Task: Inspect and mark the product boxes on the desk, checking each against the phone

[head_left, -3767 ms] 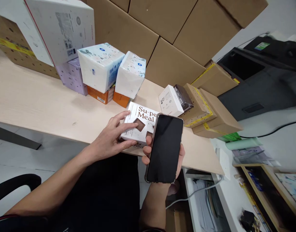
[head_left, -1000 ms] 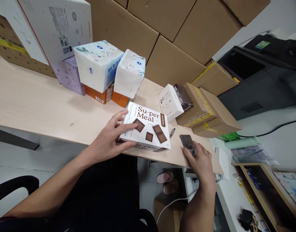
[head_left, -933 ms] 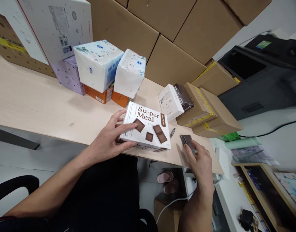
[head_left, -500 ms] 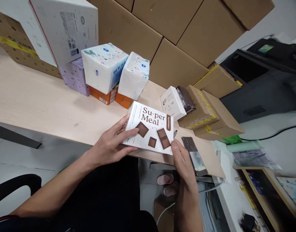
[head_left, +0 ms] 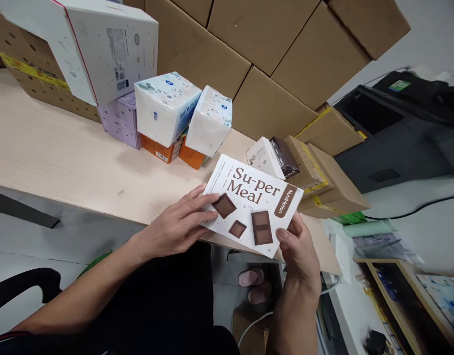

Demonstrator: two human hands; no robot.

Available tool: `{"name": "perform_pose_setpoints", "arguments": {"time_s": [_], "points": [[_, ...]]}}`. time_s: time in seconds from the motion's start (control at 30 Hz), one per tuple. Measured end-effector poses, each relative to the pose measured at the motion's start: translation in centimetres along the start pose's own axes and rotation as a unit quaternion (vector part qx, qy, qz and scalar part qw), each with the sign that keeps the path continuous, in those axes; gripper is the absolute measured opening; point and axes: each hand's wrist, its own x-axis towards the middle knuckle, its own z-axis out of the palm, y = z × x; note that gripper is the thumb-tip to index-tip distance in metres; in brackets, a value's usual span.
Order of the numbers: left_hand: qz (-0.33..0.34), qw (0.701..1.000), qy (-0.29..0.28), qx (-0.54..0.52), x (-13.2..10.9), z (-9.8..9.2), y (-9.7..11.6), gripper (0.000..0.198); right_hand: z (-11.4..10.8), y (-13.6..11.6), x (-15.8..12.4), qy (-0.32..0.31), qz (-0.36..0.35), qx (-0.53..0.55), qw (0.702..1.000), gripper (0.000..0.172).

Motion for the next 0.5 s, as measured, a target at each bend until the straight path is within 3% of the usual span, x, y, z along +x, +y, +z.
{"name": "perform_pose_setpoints", "arguments": {"time_s": [0.2,0.4,0.5], "points": [[-0.098,0.993,-0.013,0.068,-0.4,0.3,0.1,0.038,2.5,0.9,1.4,0.2,-0.101,-0.158,0.962,0.103],[-0.13,0.989,-0.002,0.069,-0.3,0.4,0.0,0.03,4.3,3.6,8.2,0.243,-0.138,-0.32,0.905,0.107],[-0.129,0.99,-0.004,0.05,-0.3,0.3,0.0,0.026,4.4,4.2,10.2,0.247,-0.159,-0.4,0.868,0.113]]}}
